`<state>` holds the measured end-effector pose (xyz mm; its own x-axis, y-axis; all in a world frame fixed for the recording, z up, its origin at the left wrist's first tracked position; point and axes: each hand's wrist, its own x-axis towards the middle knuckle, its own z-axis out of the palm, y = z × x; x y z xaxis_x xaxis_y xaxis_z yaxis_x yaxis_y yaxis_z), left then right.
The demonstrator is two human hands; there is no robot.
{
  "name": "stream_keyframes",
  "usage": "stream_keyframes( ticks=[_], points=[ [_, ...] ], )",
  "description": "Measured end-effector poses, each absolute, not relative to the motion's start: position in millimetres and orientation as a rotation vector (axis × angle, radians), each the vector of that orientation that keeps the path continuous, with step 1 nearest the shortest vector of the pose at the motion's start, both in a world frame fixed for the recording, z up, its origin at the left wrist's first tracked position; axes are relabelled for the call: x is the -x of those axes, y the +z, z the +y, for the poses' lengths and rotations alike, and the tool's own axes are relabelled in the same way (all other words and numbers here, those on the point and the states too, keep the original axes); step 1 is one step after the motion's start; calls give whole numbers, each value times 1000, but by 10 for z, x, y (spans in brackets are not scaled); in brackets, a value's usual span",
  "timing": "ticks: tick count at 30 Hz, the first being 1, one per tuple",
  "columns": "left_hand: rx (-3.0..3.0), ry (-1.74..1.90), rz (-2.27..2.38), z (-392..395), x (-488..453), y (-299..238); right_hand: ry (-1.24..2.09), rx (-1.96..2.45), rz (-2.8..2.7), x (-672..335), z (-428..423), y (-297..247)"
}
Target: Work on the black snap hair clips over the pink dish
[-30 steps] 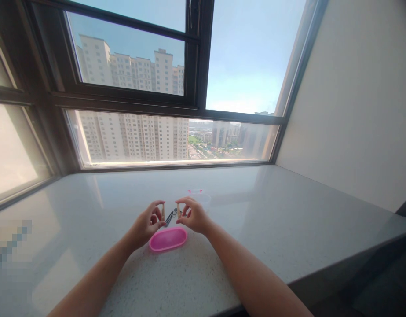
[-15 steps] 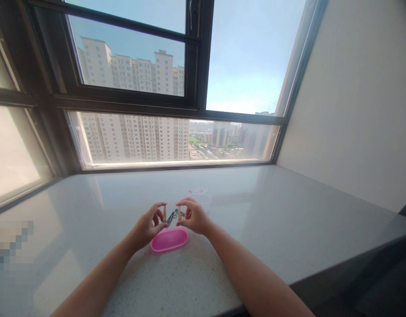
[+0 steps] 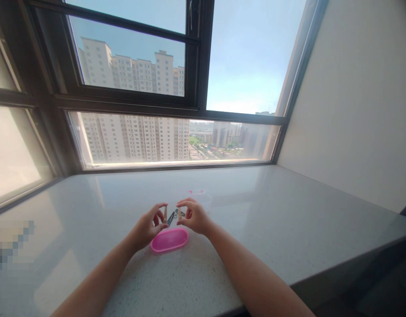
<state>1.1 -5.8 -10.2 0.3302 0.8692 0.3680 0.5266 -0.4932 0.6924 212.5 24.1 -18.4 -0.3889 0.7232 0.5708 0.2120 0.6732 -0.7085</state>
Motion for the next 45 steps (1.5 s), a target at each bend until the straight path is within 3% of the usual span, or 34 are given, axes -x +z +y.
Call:
stream_keyframes(
  ticks=[45],
  points=[
    [-2137, 1018, 1219, -47, -6, -77, 657, 764, -1899, -2125, 239, -192]
  ],
)
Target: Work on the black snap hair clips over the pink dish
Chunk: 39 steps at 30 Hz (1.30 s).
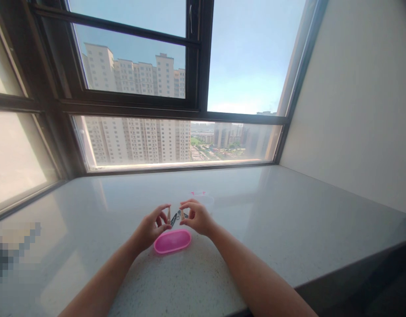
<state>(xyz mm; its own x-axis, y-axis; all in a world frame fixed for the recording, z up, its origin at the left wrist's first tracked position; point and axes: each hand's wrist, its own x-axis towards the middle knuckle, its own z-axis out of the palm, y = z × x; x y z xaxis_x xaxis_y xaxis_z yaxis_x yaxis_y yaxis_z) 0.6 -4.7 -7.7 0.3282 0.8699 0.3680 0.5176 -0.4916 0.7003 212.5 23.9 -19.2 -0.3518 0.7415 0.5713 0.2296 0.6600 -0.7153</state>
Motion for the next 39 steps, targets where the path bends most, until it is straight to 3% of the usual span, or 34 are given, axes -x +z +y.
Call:
stream_keyframes(
  ticks=[39],
  points=[
    [-2134, 1031, 1212, -56, -9, -100, 650, 781, -1899, -2122, 217, -163]
  ],
)
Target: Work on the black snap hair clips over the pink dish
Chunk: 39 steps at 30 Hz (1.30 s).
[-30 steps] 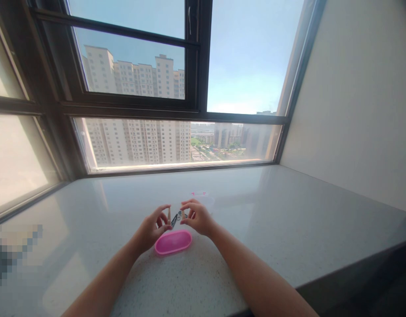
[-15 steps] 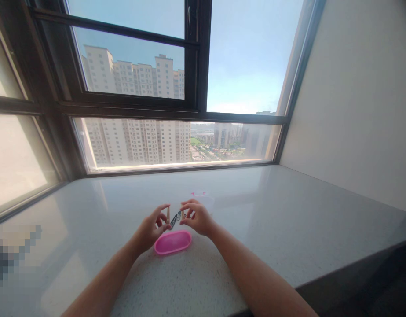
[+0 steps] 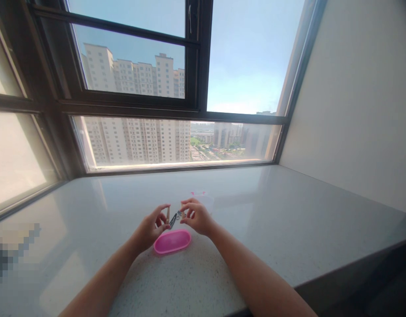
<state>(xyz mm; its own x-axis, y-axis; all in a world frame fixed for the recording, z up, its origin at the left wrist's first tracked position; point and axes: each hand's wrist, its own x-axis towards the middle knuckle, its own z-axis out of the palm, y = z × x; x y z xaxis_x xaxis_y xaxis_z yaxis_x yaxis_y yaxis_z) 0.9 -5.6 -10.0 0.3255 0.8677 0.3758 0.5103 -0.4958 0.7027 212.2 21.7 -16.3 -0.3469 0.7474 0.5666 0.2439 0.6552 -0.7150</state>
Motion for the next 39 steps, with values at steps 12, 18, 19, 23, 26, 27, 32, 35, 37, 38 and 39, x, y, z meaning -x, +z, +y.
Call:
stream_keyframes(
  ticks=[12, 18, 19, 23, 26, 27, 32, 35, 37, 38, 39],
  points=[
    [-2144, 1015, 1245, -43, -6, -103, 651, 785, -1878, -2110, 194, -142],
    [-2148, 1018, 1240, -39, 1, -116, 664, 796, -1886, -2113, 193, -138],
    [-2150, 1015, 1240, -39, 1, -117, 664, 797, -1887, -2113, 196, -140],
    [-2157, 1012, 1245, -34, 3, -124, 670, 802, -1892, -2112, 203, -147],
    [-2157, 1018, 1239, -30, 3, -131, 683, 807, -1895, -2112, 205, -148],
    [-2154, 1021, 1236, -30, 4, -132, 683, 807, -1896, -2112, 205, -148],
    [-2146, 1022, 1238, -34, 3, -126, 671, 790, -1901, -2114, 205, -151],
    [-2148, 1022, 1236, -35, 1, -120, 667, 785, -1900, -2115, 202, -150],
    [-2143, 1022, 1236, -36, 0, -118, 658, 787, -1900, -2115, 198, -146],
    [-2140, 1022, 1235, -35, -1, -117, 653, 790, -1901, -2115, 196, -143],
    [-2136, 1023, 1233, -35, -2, -117, 652, 792, -1903, -2116, 194, -141]
  ],
)
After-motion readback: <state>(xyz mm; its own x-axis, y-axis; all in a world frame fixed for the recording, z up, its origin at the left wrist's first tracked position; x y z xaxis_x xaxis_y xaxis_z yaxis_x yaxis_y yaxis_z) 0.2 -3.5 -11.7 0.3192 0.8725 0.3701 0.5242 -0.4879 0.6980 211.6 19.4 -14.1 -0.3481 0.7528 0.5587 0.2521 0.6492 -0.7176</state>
